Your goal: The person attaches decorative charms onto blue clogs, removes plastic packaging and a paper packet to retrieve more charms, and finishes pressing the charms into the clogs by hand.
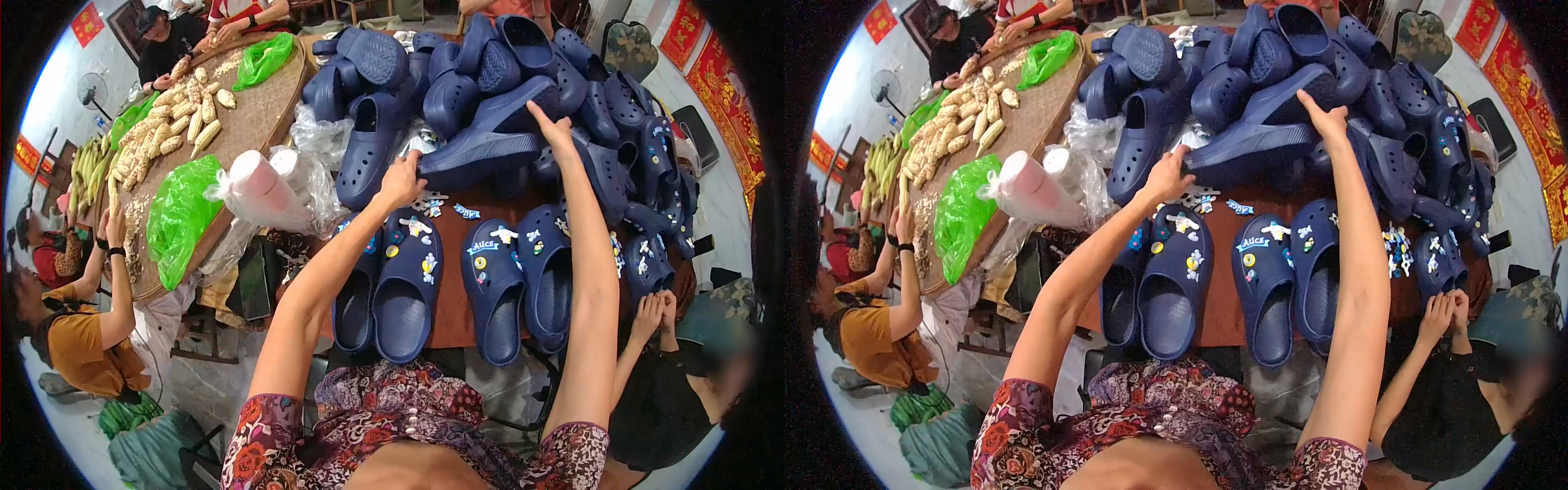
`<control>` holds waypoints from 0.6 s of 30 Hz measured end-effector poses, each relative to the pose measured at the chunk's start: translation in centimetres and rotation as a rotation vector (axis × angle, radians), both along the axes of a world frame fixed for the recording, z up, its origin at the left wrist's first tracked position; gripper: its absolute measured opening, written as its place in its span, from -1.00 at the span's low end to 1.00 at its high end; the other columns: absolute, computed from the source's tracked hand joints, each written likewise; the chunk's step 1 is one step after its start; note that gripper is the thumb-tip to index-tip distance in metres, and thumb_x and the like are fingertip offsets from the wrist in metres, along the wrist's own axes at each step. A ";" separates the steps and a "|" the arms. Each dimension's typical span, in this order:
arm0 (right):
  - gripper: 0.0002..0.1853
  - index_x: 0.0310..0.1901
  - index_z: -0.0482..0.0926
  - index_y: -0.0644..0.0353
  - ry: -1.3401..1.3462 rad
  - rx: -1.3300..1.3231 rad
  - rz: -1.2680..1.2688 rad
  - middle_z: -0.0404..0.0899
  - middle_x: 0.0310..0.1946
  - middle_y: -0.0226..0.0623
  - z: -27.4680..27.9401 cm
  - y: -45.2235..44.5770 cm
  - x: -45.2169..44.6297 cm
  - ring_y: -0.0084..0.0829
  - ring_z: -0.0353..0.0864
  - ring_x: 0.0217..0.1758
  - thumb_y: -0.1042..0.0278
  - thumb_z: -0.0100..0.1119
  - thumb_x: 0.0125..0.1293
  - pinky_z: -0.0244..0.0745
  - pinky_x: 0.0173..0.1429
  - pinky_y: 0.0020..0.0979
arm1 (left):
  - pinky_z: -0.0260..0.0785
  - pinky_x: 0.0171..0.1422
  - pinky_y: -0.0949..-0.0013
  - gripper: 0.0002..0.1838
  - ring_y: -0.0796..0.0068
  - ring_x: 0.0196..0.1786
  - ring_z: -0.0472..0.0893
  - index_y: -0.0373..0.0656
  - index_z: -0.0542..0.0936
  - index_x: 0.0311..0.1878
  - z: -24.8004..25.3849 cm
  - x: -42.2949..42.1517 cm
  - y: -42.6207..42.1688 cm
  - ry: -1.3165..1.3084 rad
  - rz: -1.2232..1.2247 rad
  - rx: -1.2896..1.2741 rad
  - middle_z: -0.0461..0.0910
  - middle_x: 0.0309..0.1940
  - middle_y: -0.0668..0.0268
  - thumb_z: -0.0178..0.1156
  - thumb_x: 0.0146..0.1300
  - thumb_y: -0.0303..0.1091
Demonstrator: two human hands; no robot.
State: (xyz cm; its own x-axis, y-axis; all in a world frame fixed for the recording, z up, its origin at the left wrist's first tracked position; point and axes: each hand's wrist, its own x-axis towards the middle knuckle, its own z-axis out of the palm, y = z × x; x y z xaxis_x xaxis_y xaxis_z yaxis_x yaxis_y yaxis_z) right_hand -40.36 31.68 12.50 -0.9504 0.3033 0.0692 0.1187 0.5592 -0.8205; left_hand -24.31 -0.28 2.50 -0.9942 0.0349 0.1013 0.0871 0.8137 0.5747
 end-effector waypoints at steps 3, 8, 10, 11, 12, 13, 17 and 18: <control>0.56 0.38 -0.18 0.75 -0.078 -0.164 0.053 -0.04 0.45 0.32 0.9 -1.0 1.4 0.01 0.04 0.54 -0.51 0.44 -0.25 0.00 0.55 -0.20 | 0.41 0.11 -0.01 -0.29 -0.16 0.01 0.57 -0.08 0.25 0.25 -0.4 -0.2 -0.5 -0.006 -0.010 0.090 0.55 -0.09 -0.14 0.40 0.07 -0.27; 0.58 0.37 -0.19 0.77 -0.123 -0.264 0.035 -0.03 0.44 0.36 0.6 -2.1 0.5 0.03 0.06 0.53 -0.51 0.46 -0.29 0.02 0.54 -0.21 | 0.39 0.17 0.02 -0.23 -0.15 0.07 0.56 -0.17 0.26 0.24 0.0 0.1 -0.8 -0.053 0.036 0.234 0.53 -0.01 -0.17 0.41 -0.02 -0.22; 0.55 0.39 -0.19 0.72 -0.067 -0.243 -0.027 -0.03 0.44 0.35 -0.1 -2.2 -0.1 0.03 0.06 0.53 -0.45 0.47 -0.28 0.03 0.53 -0.19 | 0.39 0.17 0.13 -0.21 0.10 0.05 0.59 -0.16 0.28 0.26 0.0 0.1 -0.2 -0.182 0.145 0.373 0.57 0.00 -0.06 0.46 -0.01 -0.22; 0.55 0.39 -0.19 0.72 -0.068 -0.241 -0.023 -0.03 0.44 0.35 -0.4 -2.2 -0.4 0.03 0.06 0.53 -0.45 0.47 -0.28 0.03 0.53 -0.19 | 0.39 0.19 0.12 -0.25 0.15 0.08 0.57 -0.17 0.31 0.25 -0.1 0.1 0.5 -0.305 0.307 0.732 0.54 0.05 -0.01 0.45 0.01 -0.24; 0.52 0.40 -0.19 0.68 -0.004 -0.242 -0.010 0.00 0.43 0.33 -0.4 -2.2 0.1 0.03 0.08 0.52 -0.42 0.47 -0.25 0.03 0.53 -0.18 | 0.38 0.21 0.10 -0.28 0.19 0.12 0.54 -0.18 0.33 0.25 0.3 0.2 0.9 -0.427 0.468 1.091 0.52 0.10 0.04 0.44 0.04 -0.25; 0.49 0.42 -0.18 0.65 0.060 -0.244 0.001 0.02 0.42 0.32 -0.3 -2.4 0.9 0.03 0.10 0.50 -0.40 0.46 -0.23 0.02 0.53 -0.18 | 0.39 0.20 0.08 -0.40 0.24 0.20 0.47 -0.15 0.41 0.21 -0.4 -0.7 0.1 -0.582 0.352 1.379 0.48 0.15 0.16 0.40 0.13 -0.23; 0.41 0.42 -0.17 0.61 0.248 -0.296 0.170 0.04 0.41 0.26 1.7 -3.3 5.5 0.00 0.12 0.48 -0.33 0.46 -0.14 -0.03 0.55 -0.22 | 0.38 0.26 0.00 -0.48 0.31 0.27 0.39 -0.02 0.48 0.17 -0.3 0.3 1.1 -0.615 0.431 1.695 0.48 0.11 0.28 0.34 0.24 -0.01; 0.41 0.43 -0.19 0.58 0.332 -0.371 0.213 0.00 0.43 0.24 2.1 -4.0 7.3 0.01 0.06 0.51 -0.30 0.48 -0.13 -0.01 0.54 -0.19 | 0.34 0.33 -0.07 -0.45 0.24 0.26 0.41 0.05 0.44 0.22 1.4 1.1 1.5 -0.597 0.572 1.731 0.48 0.12 0.28 0.37 0.21 -0.05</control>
